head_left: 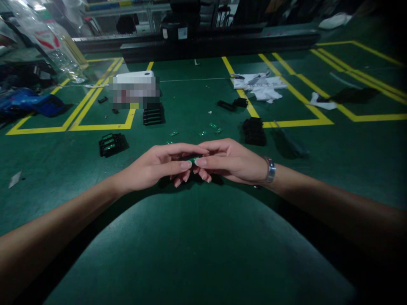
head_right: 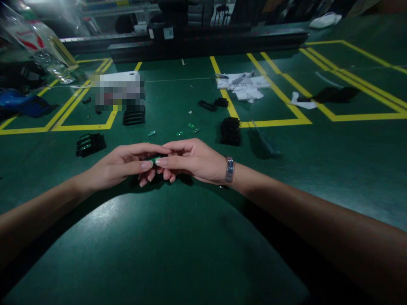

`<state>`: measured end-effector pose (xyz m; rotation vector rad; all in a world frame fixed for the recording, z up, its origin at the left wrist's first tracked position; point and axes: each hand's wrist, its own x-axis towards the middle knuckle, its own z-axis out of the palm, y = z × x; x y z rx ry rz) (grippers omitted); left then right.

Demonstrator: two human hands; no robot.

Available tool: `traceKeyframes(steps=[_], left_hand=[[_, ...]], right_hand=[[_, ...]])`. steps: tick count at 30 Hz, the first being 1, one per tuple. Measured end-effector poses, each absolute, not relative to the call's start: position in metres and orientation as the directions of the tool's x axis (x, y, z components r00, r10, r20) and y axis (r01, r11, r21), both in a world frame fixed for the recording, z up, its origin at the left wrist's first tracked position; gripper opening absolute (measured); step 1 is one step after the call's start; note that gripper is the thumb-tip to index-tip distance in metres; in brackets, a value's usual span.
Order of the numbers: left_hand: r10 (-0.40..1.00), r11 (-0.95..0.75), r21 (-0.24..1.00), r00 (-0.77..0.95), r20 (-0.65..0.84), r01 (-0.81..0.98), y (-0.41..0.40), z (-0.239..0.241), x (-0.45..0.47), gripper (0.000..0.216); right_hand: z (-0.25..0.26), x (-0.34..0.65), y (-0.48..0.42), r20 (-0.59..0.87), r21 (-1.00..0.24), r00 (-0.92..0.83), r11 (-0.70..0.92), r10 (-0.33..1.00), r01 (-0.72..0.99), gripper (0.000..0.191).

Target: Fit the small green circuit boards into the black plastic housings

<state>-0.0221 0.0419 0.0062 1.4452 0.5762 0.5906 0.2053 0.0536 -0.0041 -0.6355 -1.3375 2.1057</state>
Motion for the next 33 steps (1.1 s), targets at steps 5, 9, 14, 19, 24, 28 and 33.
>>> traceKeyframes(steps=[5,9,14,19,24,28,33], left_hand=[[0.685,0.04,0.999,0.729,-0.018,-0.014,0.0416,0.006,-0.0224,0.036],[0.685,0.04,0.999,0.729,-0.021,-0.009,0.0414,0.0065,-0.0221,0.036],[0.675,0.013,1.0,0.737,-0.001,-0.01,0.042,0.0064,-0.022,0.037],[0.685,0.017,1.0,0.729,-0.008,-0.005,0.0427,0.006,-0.0221,0.039],[0.689,0.04,0.999,0.724,-0.01,-0.025,0.0424,0.0041,-0.022,0.04],[0.694,0.059,0.997,0.72,-0.011,-0.041,0.0423,0.0027,-0.022,0.04],[0.698,0.063,0.996,0.716,-0.003,-0.056,0.0423,0.0033,-0.0221,0.039]], right_hand=[[-0.0025,0.2047,0.0533,-0.085,-0.915,-0.733,-0.345,0.675,-0.211,0.021],[-0.002,0.2047,0.0535,-0.078,-0.917,-0.733,-0.337,0.675,-0.213,0.024],[-0.0021,0.2047,0.0537,-0.082,-0.912,-0.731,-0.347,0.678,-0.219,0.025],[-0.0011,0.2044,0.0536,-0.09,-0.908,-0.727,-0.356,0.681,-0.221,0.024],[-0.0012,0.2038,0.054,-0.095,-0.9,-0.732,-0.372,0.674,-0.226,0.023],[-0.0015,0.204,0.0549,-0.093,-0.897,-0.74,-0.378,0.666,-0.228,0.022],[-0.0003,0.206,0.0551,-0.106,-0.883,-0.746,-0.408,0.658,-0.234,0.022]])
